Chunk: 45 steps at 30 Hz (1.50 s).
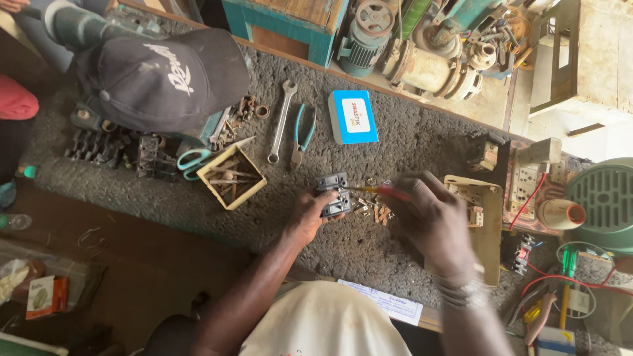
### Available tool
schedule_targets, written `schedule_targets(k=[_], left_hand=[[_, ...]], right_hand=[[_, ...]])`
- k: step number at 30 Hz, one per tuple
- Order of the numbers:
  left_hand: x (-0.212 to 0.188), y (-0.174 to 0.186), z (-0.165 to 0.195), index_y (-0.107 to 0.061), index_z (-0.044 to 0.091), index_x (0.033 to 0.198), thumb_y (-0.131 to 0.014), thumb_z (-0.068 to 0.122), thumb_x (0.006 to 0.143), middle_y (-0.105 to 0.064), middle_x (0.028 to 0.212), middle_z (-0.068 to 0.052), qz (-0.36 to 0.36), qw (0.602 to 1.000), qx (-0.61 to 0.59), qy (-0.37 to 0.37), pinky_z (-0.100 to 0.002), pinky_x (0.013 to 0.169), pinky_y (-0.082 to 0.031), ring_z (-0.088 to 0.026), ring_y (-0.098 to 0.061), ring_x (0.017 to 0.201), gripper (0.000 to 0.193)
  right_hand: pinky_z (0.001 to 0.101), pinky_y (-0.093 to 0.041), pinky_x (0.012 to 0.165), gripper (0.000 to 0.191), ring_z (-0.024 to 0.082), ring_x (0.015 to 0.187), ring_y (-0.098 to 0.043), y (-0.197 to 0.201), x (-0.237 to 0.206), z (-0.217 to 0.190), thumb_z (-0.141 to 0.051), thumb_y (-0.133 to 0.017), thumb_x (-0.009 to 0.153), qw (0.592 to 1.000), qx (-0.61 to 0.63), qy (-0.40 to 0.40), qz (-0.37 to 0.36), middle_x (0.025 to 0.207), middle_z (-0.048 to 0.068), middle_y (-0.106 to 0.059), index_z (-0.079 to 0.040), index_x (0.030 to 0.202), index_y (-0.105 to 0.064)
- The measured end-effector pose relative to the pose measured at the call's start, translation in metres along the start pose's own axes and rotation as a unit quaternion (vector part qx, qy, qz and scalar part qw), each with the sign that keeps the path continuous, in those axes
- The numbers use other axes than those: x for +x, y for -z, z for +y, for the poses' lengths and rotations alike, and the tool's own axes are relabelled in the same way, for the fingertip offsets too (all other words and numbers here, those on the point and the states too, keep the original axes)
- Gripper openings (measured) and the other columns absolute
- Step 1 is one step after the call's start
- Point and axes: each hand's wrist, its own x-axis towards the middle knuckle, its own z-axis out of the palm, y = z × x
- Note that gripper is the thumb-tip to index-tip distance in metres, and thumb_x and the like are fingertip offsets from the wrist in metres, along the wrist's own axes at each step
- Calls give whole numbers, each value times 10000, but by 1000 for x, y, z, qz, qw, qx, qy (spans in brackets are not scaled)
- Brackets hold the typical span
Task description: The person uses a screwdriver to tighten screws on a small black electrical component, likely a terminal block. They repeatedly adjust the component and use the screwdriver on different terminals. The person also picks up and handles small metal pieces from the workbench.
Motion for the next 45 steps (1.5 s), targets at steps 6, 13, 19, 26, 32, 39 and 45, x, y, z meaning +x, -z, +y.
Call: schedule_targets(k=[6, 13, 19, 26, 32, 39, 45], left_hand=[[15, -2, 19, -697, 75, 1065, -682, 226, 846, -655, 775, -18, 13, 974, 208, -90, -251, 463, -612, -85, -630, 575, 266], [38, -1, 7, -715, 85, 955, -687, 451, 903, -562, 680, 2, -12, 891, 433, -138, -288, 403, -474, -104, -503, 511, 371], [47, -4, 12, -695, 43, 992, -722, 464, 880, -585, 729, -24, -8, 961, 270, -59, -261, 420, -610, -96, -599, 554, 437], [60, 8, 3, -703, -6, 1074, -714, 440, 889, -659, 783, -55, -35, 965, 251, -71, -255, 446, -641, -115, -680, 618, 483], [67, 10, 1, -696, -9, 1114, -675, 375, 913, -706, 796, -74, -61, 961, 252, -92, -255, 464, -655, -123, -722, 624, 434], [63, 13, -9, -701, -23, 1098, -682, 367, 926, -639, 735, -67, -53, 954, 279, -93, -270, 450, -662, -117, -669, 588, 427], [63, 13, -17, -710, -20, 1077, -691, 385, 919, -639, 736, -68, -42, 956, 278, -87, -268, 457, -642, -114, -669, 586, 435]], right_hand=[[305, -507, 408, 358, 127, 528, -600, 22, -19, 11, -316, -705, 865, 936, -279, 95, -193, 772, 43, -602, -78, 1132, -691], [231, -477, 392, 456, 81, 581, -523, 14, -36, 34, -92, -685, 834, 886, -349, 214, -218, 789, 0, -563, -67, 1289, -669], [211, -440, 321, 408, 47, 491, -498, 7, -40, 46, -94, -660, 886, 882, -360, 194, -233, 710, -14, -531, -40, 1290, -673], [236, -453, 348, 392, 64, 494, -524, -7, -44, 57, -164, -661, 889, 895, -338, 162, -244, 704, -3, -529, -24, 1255, -678], [222, -465, 465, 385, 89, 680, -563, -7, -41, 59, -137, -663, 874, 899, -337, 206, -187, 840, 9, -581, -36, 1245, -690], [214, -407, 391, 320, 68, 592, -488, -7, -40, 48, -178, -680, 891, 894, -344, 194, -212, 731, -33, -515, -47, 1180, -719], [283, -458, 407, 280, 109, 567, -547, -6, -42, 44, -181, -649, 906, 919, -316, 116, -205, 743, 6, -532, -57, 1154, -684]])
